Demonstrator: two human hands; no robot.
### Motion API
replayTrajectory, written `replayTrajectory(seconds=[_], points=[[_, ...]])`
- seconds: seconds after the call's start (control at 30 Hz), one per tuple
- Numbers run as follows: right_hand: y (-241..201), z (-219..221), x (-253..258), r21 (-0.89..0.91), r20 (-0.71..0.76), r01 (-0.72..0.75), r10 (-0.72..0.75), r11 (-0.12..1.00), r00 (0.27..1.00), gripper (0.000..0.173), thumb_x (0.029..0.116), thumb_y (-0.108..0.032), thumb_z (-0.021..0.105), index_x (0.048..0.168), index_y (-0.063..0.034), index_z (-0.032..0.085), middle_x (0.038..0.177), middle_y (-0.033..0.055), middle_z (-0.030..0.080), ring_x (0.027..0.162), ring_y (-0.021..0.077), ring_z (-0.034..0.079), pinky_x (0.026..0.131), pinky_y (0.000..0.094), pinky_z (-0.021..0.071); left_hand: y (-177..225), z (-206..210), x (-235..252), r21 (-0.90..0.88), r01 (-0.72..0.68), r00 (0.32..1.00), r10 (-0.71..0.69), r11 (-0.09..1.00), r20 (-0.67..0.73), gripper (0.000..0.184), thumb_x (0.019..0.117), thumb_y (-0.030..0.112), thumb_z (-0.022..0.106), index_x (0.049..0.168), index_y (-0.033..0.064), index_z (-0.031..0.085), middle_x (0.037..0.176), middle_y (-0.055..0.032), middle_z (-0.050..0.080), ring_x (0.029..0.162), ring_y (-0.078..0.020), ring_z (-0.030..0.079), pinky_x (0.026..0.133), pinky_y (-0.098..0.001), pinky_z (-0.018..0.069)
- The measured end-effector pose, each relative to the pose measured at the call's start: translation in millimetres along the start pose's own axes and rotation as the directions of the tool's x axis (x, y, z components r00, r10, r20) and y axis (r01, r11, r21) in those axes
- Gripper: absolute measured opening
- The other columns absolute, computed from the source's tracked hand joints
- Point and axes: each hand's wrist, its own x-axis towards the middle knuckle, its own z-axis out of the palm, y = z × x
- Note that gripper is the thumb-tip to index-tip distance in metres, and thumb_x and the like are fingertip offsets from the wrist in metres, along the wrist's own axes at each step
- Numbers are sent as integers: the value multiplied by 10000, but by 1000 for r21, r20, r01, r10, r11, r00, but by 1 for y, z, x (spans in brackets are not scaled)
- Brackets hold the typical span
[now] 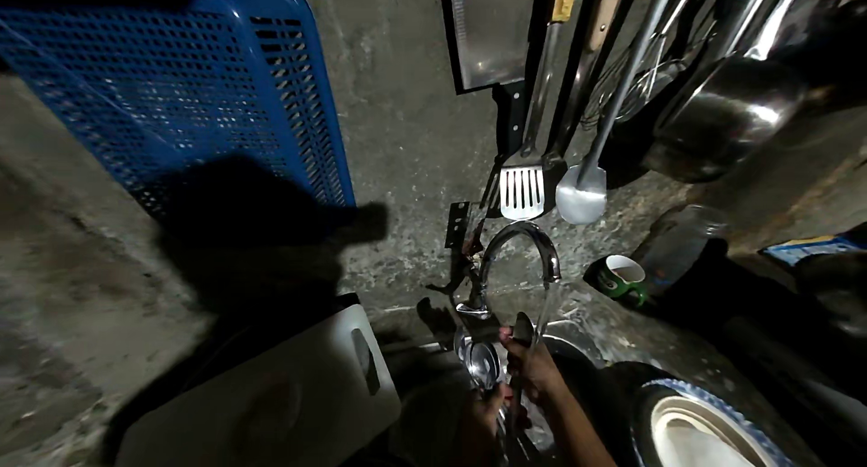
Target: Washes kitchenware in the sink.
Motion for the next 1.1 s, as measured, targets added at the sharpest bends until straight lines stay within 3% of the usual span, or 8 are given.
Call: replayTrajectory(seconds=[0.13,0.27,0.47,0.53,0.67,0.87,1.0,1.1], points=[[-7,-10,4,-87,-104,103,-112,991,988,247,1008,-55,622,1236,39,611,699,22,555,507,64,466,477,229,425,-2,2,5,29,-23,999,24,999,-38,256,1072,107,490,1135,-65,668,962,-100,698,871,-101,657,864,-289,542],[-11,-9,-4,-479,168,151,-78,865,983,233,1000,-223,669,1079,-4,664,783,-19,605,582,26,490,575,221,450,-3,-1,8,-81,83,997,-83,993,11,260,1102,138,437,1100,-42,625,616,-2,572,526,-100,602,586,-274,578],[-7,-2,-14,-743,34,207,-272,636,962,258,985,-124,659,1170,52,698,1101,209,721,1047,290,693,995,433,516,-2,-1,7,-305,91,996,-90,948,18,213,1098,129,447,1046,-17,593,658,14,533,511,-68,536,528,-221,530],[-4,1,-20,-720,-53,213,-358,661,932,261,982,-74,637,1188,82,674,1115,238,702,1038,320,686,975,450,524,-1,0,8,-336,64,998,-68,940,0,203,1091,101,446,1035,-20,599,723,-12,573,543,-73,552,547,-215,534],[26,4,-15,-342,-139,167,-225,925,964,272,914,-31,711,1147,70,612,852,130,651,689,173,634,636,348,555,-9,5,10,-352,109,991,-127,930,-28,203,1085,123,483,969,-10,583,670,-23,584,471,-51,507,461,-181,469],[34,16,-10,-114,-171,225,-242,968,955,117,973,-29,652,1055,54,641,791,63,664,670,90,630,663,267,556,-10,12,3,-281,124,988,-146,952,-59,248,1087,152,489,905,6,574,595,21,536,403,-8,429,393,-151,394],[19,11,-1,-451,36,215,-223,866,974,192,988,-135,665,1061,38,703,873,84,705,785,117,661,792,306,556,-7,6,-3,-206,80,993,-97,975,-75,217,1083,146,496,1000,-20,608,660,10,559,494,-25,499,480,-165,452],[24,16,0,-221,-85,257,-281,941,956,210,1037,-144,585,1014,54,650,728,56,662,626,97,639,641,274,570,-3,10,0,-243,74,993,-94,967,-69,224,1080,138,503,944,-14,594,628,5,557,428,-18,450,418,-157,414]])
